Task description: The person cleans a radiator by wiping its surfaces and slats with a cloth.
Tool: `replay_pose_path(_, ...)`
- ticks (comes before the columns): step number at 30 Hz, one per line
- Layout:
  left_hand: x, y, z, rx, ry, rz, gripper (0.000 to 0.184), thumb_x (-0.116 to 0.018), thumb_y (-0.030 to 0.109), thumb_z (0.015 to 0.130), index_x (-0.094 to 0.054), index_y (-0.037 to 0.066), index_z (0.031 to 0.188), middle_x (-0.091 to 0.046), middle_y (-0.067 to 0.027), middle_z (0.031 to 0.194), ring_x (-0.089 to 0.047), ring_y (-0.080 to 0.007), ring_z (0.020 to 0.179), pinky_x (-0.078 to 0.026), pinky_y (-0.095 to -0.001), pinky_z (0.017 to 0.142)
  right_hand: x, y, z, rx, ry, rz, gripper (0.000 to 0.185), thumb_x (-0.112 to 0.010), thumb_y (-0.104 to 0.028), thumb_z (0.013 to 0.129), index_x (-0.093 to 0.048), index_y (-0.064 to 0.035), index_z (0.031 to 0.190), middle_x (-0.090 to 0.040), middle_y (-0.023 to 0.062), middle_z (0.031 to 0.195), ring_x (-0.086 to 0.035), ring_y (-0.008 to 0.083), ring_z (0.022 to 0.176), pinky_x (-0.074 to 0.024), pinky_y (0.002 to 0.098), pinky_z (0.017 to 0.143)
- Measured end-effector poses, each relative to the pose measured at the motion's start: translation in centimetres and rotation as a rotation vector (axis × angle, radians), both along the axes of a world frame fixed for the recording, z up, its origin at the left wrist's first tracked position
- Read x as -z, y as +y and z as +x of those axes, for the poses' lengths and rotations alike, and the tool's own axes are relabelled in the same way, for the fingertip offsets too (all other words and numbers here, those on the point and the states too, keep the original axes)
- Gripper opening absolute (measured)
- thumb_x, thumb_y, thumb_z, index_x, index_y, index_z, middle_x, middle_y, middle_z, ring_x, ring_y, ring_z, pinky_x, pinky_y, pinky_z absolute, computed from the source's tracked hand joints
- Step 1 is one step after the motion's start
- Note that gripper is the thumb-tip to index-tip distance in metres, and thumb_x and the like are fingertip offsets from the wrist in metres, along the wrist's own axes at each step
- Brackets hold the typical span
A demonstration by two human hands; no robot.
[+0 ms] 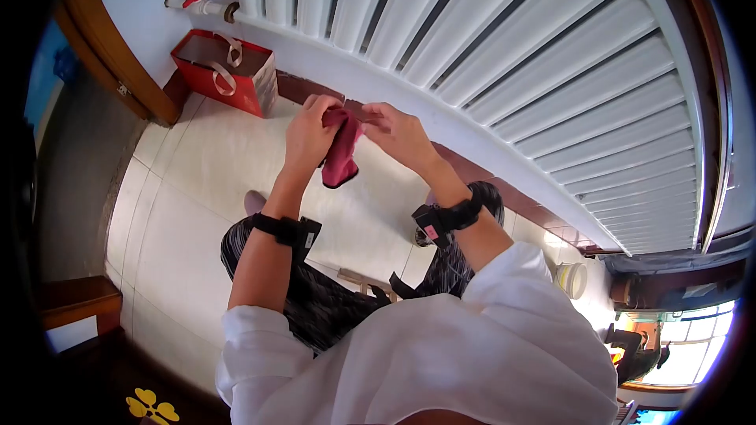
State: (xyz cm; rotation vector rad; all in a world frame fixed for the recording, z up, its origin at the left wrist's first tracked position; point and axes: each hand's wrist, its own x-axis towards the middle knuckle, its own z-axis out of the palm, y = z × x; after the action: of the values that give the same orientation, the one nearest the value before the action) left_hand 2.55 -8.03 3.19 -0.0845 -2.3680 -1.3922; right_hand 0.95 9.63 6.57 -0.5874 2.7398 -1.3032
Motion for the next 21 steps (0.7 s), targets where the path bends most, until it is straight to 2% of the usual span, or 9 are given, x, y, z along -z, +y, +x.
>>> replay_pose_path(2,-0.4,0.0,0.2,-0.022,-0.038,-0.029,0.015,-0.061,0.016,0.075,-0.059,0.012,0.089,-0.058,-0.0047,0.09,-0.059,-0.0285,0.081,-0.046,-0.0368,0.067,0.7,-0.8,0.5,-0.103,-0.062,-0.03,0.046,-0.064,-0.029,0.08,-0.053,-0.0009,0.114,-0.067,0.012,0.094,-0.066,0.0231,0.085,-0.0509,0.0311,0.077)
replay_pose_path(3,-0.4,0.0,0.3,0.003,-0.017,-0.076,0.014,-0.061,0.015,0.075,-0.06,0.013,0.088,-0.058,-0.0042,0.09,-0.059,-0.0281,0.082,-0.046,-0.0366,0.067,0.7,-1.5,1.2,-0.056,-0.004,0.121,0.047,-0.064,-0.031,0.078,-0.053,0.0003,0.112,-0.067,0.0125,0.092,-0.065,0.0272,0.084,-0.0505,0.0332,0.077)
replay_pose_path(4,-0.3,0.0,0.3,0.027,0.006,-0.123,0.014,-0.062,0.015,0.074,-0.06,0.013,0.087,-0.058,-0.0038,0.09,-0.058,-0.0277,0.082,-0.046,-0.0364,0.067,1.0,-2.0,1.4,-0.057,-0.011,0.117,0.047,-0.064,-0.031,0.078,-0.053,0.0003,0.112,-0.067,0.0125,0.092,-0.065,0.0272,0.084,-0.0505,0.0332,0.077)
replay_pose_path(6,0.0,-0.4,0.2,0.035,0.011,-0.152,0.014,-0.064,0.016,0.073,-0.06,0.012,0.086,-0.058,-0.0038,0.09,-0.058,-0.0271,0.084,-0.047,-0.0364,0.067,1.8,-2.6,1.3,0.066,0.061,0.318,0.043,-0.062,-0.029,0.077,-0.055,-0.0026,0.109,-0.066,0.0145,0.088,-0.064,0.0305,0.08,-0.0505,0.0352,0.073)
replay_pose_path(7,0.2,-0.9,0.2,0.033,0.023,-0.195,0.015,-0.065,0.017,0.072,-0.06,0.012,0.085,-0.058,-0.0038,0.089,-0.058,-0.0271,0.084,-0.047,-0.0366,0.068,3.3,-1.9,0.4,0.081,0.12,0.372,0.033,-0.059,-0.023,0.077,-0.057,-0.0069,0.106,-0.065,0.015,0.083,-0.062,0.0319,0.075,-0.0495,0.0364,0.068)
replay_pose_path(12,0.9,-2.9,0.5,0.154,-0.043,-0.378,0.015,-0.064,0.018,0.073,-0.062,0.01,0.086,-0.061,-0.0087,0.085,-0.058,-0.0303,0.084,-0.047,-0.0417,0.068,1.4,0.3,-1.8,0.003,-0.07,0.209,0.018,-0.053,-0.018,0.084,-0.058,-0.0084,0.097,-0.063,0.0135,0.079,-0.061,0.0319,0.072,-0.0478,0.0371,0.064)
replay_pose_path(16,0.3,-3.4,0.0,0.185,-0.322,-0.466,0.021,-0.066,0.024,0.072,-0.064,0.009,0.087,-0.064,-0.0121,0.081,-0.06,-0.0318,0.081,-0.047,-0.0428,0.068,0.5,1.3,-3.5,0.013,0.226,0.15,0.022,-0.058,-0.029,0.084,-0.062,-0.0077,0.087,-0.062,0.0112,0.074,-0.061,0.0287,0.069,-0.0468,0.0361,0.06)
replay_pose_path(19,0.1,-3.5,-0.3,0.197,-0.343,-0.429,0.029,-0.067,0.032,0.071,-0.065,0.008,0.086,-0.064,-0.0139,0.077,-0.061,-0.0324,0.077,-0.047,-0.0423,0.069,-1.6,2.5,-4.4,0.009,0.294,0.467,0.031,-0.064,-0.04,0.078,-0.063,-0.0091,0.083,-0.063,0.0088,0.07,-0.062,0.0273,0.067,-0.0475,0.0354,0.058)
replay_pose_path(21,0.2,-3.3,-0.5,0.18,-0.398,-0.393,0.033,-0.066,0.038,0.072,-0.065,0.007,0.085,-0.064,-0.0144,0.077,-0.061,-0.0325,0.077,-0.047,-0.0422,0.068,-2.3,2.9,-4.7,0.036,0.292,0.514,0.03,-0.064,-0.039,0.078,-0.063,-0.0092,0.083,-0.063,0.0087,0.07,-0.062,0.0273,0.068,-0.0478,0.0356,0.058)
